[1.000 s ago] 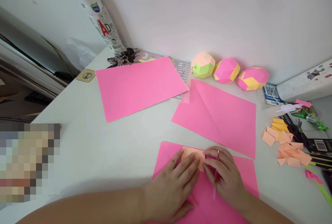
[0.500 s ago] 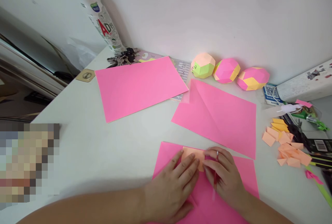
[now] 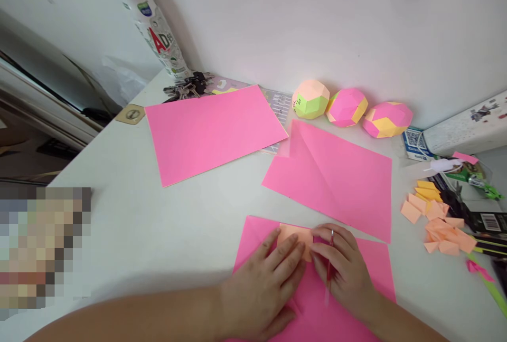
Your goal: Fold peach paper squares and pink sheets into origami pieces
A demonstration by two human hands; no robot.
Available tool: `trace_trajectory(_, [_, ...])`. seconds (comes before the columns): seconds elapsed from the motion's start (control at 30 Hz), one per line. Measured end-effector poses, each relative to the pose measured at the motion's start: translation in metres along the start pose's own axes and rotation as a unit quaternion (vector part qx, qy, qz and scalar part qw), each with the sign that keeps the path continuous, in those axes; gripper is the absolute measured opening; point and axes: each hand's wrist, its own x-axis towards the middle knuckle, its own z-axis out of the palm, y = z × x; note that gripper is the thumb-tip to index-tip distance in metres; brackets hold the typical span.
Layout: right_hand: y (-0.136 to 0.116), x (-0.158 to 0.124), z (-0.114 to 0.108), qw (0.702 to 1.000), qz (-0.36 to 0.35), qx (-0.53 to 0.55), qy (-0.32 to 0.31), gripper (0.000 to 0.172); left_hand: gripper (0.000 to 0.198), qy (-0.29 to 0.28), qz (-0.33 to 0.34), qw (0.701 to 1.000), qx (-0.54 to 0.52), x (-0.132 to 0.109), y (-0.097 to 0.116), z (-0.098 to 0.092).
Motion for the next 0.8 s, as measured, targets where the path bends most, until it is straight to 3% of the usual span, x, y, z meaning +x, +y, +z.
trace_trajectory(0.8, [0.0012, -0.0014, 0.0003, 1.000, -0.014, -0.016, -0.005, 0.024, 0.066, 0.001, 0.000, 1.000, 0.005, -0.0007, -0.0002, 0.0013])
